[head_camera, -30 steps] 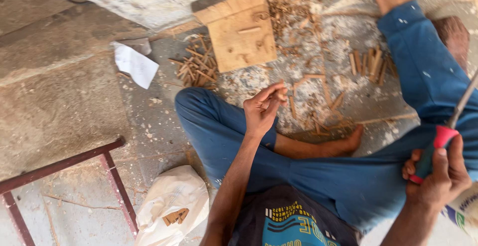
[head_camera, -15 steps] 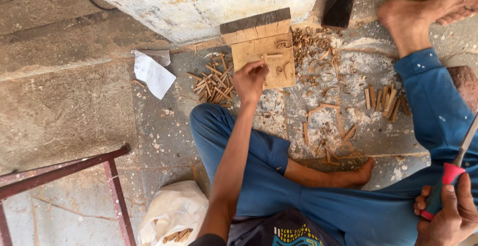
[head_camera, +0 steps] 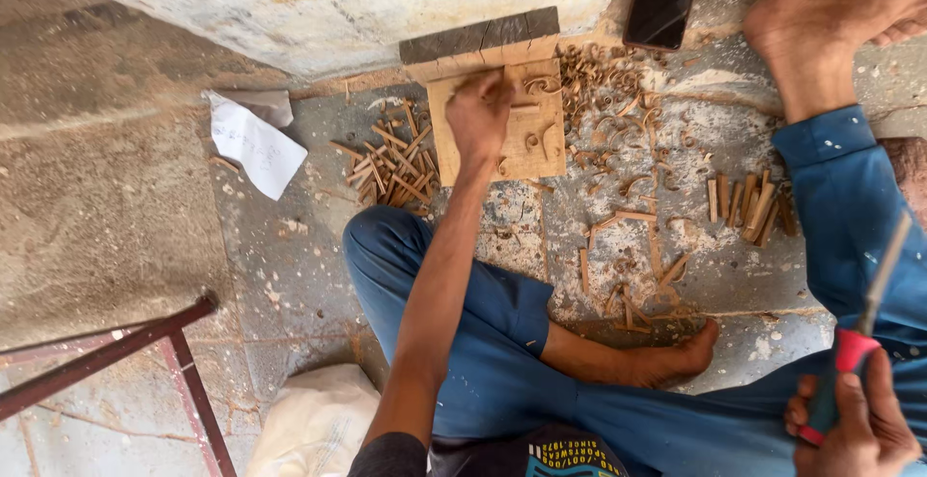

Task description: The person sits on the floor and uses a chisel to carve small wooden sticks held against a wooden block. They repeatedly pick up sticks, carve them, and place them on the floor, generating wood shavings.

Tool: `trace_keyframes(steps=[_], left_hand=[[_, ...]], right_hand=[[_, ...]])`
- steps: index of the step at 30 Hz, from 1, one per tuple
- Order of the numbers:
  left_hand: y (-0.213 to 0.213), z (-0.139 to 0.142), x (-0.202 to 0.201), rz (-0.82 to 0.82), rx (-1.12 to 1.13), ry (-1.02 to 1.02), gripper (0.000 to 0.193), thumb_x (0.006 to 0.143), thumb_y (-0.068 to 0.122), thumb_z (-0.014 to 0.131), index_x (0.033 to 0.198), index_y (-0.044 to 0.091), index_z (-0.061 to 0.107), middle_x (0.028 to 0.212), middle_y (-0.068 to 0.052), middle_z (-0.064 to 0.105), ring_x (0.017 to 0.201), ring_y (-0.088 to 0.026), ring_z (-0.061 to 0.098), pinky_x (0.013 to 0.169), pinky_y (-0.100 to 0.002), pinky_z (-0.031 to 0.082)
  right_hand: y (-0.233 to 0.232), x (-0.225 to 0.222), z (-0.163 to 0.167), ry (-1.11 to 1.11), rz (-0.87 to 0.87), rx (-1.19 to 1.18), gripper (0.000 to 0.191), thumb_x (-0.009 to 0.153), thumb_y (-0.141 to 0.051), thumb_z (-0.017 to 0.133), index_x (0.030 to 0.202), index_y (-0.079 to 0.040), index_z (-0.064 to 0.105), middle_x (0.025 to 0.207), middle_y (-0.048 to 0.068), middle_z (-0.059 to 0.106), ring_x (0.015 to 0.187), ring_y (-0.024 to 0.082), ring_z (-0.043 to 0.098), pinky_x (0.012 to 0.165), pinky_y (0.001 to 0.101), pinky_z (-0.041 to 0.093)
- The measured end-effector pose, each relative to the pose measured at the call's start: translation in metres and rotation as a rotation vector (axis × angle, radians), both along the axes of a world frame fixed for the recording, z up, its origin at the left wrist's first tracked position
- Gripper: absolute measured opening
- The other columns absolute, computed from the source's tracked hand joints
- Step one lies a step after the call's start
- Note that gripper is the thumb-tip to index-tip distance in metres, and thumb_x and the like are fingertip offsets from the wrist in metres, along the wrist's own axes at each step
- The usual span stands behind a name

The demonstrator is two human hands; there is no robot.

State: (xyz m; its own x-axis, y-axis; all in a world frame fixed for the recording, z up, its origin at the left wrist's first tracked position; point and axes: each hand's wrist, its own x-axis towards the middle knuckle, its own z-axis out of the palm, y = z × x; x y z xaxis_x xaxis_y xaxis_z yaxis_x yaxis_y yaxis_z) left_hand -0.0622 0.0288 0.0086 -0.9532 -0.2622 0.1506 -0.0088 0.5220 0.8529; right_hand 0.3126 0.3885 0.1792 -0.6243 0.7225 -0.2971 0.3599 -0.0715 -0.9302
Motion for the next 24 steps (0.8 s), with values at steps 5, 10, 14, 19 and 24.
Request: trace_keyframes(steps=[5,10,14,19,24], left_hand=[[-0.046,-0.010,0.037,-0.183,-0.301,0.102,0.057,0.080,0.033,0.089,0.129,0.014,0.070,0.125,-0.010,0.071,0.117,-0.026,0.061,0.101,-0.055,0.048],[-0.048,-0.018,0.042,-0.162,-0.402,0.006,0.104,0.058,0.068,0.093,0.138,0.011,0.058,0.137,-0.011,0.050,0.137,-0.034,0.035,0.114,-0.068,0.024],[-0.041,-0.019,0.037,-0.077,-0.421,-0.001,0.101,0.062,0.071,0.089,0.138,0.012,0.059,0.141,-0.010,0.050,0.142,-0.036,0.035,0.119,-0.071,0.020],[-0.039,-0.026,0.041,-0.058,-0.369,-0.044,0.108,0.061,0.068,0.094,0.142,0.009,0.052,0.140,-0.013,0.049,0.140,-0.037,0.035,0.116,-0.069,0.023],[-0.036,-0.035,0.042,-0.037,-0.333,-0.030,0.114,0.057,0.062,0.095,0.145,0.010,0.046,0.140,-0.013,0.049,0.140,-0.036,0.036,0.116,-0.067,0.027]], right_hand=[[-0.054,-0.039,-0.013,-0.085,0.133,0.021,0.051,0.108,-0.006,0.062,0.159,0.000,0.056,0.083,0.016,0.066,0.058,0.014,0.058,0.046,0.0282,0.041],[-0.132,-0.082,-0.044,-0.109,0.463,0.073,0.051,0.099,-0.012,0.067,0.149,-0.005,0.056,0.083,0.005,0.071,0.060,0.009,0.063,0.047,0.0253,0.053],[-0.194,-0.113,-0.061,-0.162,0.630,0.187,0.051,0.097,-0.012,0.066,0.146,-0.006,0.057,0.065,0.003,0.067,0.046,0.007,0.054,0.038,0.0252,0.043],[-0.234,-0.131,-0.073,-0.011,0.730,0.546,0.044,0.101,-0.009,0.069,0.143,0.000,0.060,0.070,0.008,0.067,0.059,0.005,0.055,0.049,0.0261,0.043],[-0.246,-0.138,-0.079,-0.026,0.762,0.572,0.045,0.100,-0.008,0.067,0.142,0.006,0.059,0.069,0.011,0.066,0.054,0.009,0.054,0.045,0.0300,0.040]])
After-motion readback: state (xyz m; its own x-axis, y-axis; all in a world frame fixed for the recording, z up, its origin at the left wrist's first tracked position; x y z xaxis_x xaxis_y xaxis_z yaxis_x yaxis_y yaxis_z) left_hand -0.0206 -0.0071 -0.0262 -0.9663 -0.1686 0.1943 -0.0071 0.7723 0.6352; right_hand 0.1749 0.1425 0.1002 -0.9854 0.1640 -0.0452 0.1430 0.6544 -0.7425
